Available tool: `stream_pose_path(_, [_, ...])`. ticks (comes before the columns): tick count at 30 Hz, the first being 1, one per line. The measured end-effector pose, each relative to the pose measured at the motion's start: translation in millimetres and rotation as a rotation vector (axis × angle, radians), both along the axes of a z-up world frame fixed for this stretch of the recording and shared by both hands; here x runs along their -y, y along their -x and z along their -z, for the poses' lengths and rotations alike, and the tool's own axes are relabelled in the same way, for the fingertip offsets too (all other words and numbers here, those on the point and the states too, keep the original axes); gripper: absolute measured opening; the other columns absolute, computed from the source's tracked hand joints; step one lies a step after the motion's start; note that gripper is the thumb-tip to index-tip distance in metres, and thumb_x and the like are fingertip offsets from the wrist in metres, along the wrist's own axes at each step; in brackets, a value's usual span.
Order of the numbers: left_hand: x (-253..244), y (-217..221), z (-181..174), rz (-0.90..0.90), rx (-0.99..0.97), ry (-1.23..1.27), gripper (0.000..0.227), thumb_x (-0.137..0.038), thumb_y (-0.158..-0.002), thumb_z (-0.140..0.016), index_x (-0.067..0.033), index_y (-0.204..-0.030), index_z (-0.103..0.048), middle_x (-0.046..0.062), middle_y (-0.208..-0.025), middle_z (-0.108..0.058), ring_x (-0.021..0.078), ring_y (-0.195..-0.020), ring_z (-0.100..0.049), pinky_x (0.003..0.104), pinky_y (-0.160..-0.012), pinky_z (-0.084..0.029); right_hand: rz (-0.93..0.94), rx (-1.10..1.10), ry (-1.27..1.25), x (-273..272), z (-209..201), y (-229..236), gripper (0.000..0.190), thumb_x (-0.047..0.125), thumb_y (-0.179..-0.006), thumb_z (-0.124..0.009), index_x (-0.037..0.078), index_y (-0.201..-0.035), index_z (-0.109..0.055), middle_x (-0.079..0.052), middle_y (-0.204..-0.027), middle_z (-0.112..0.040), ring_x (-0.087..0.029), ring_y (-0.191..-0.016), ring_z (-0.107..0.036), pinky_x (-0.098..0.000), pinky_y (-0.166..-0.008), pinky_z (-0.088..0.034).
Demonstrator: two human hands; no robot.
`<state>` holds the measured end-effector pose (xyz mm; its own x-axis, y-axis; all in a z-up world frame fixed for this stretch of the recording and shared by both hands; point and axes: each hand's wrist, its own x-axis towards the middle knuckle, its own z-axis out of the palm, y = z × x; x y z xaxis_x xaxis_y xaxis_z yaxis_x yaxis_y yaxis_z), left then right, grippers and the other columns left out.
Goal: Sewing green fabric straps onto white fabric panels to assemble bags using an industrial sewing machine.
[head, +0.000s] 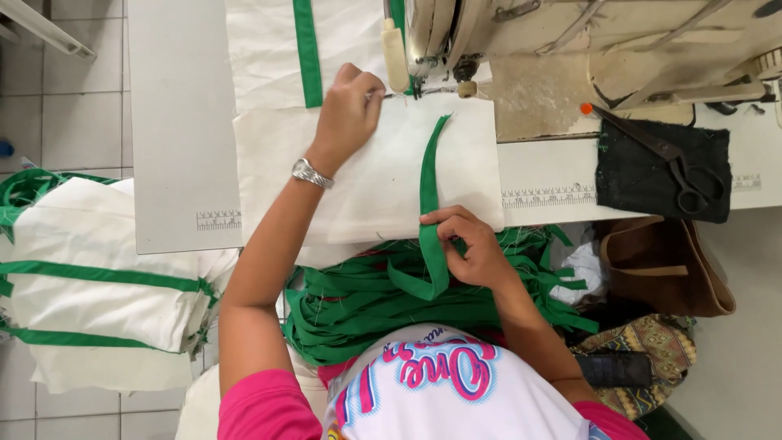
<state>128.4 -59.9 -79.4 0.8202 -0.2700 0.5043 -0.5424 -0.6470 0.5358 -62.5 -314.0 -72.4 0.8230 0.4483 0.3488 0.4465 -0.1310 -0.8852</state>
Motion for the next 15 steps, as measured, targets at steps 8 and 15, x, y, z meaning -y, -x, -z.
stream_pose_path(8, [-37, -37, -4, -0.294, 0.151, -0.052, 0.046, -0.008, -0.091, -0.071, -0.0065, -0.135, -0.06, 0.026, -0.131, -0.05, 0.0531, -0.117, -0.059, 0.057, -0.094, -0.055, 0.126, 0.028, 0.084, 2, 22, -3, 0.049, -0.013, -0.076, -0.059, 0.01, -0.118, -0.073, -0.016, -0.113, -0.075, -0.039, -0.11, -0.07, -0.0452, -0.093, -0.054])
stream_pose_path(15, [18, 58, -21, 0.09, -0.506, -0.236, 0.035, -0.027, -0.098, -0.054, -0.0008, -0.085, -0.073, 0.026, -0.076, -0.071, 0.0512, -0.08, -0.07, 0.058, -0.073, -0.055, 0.143, 0.019, 0.046, -6, -5, 2, 0.041, -0.012, -0.082, -0.059, 0.015, -0.105, -0.08, -0.008, -0.13, -0.071, -0.023, -0.106, -0.071, -0.0348, -0.087, -0.057])
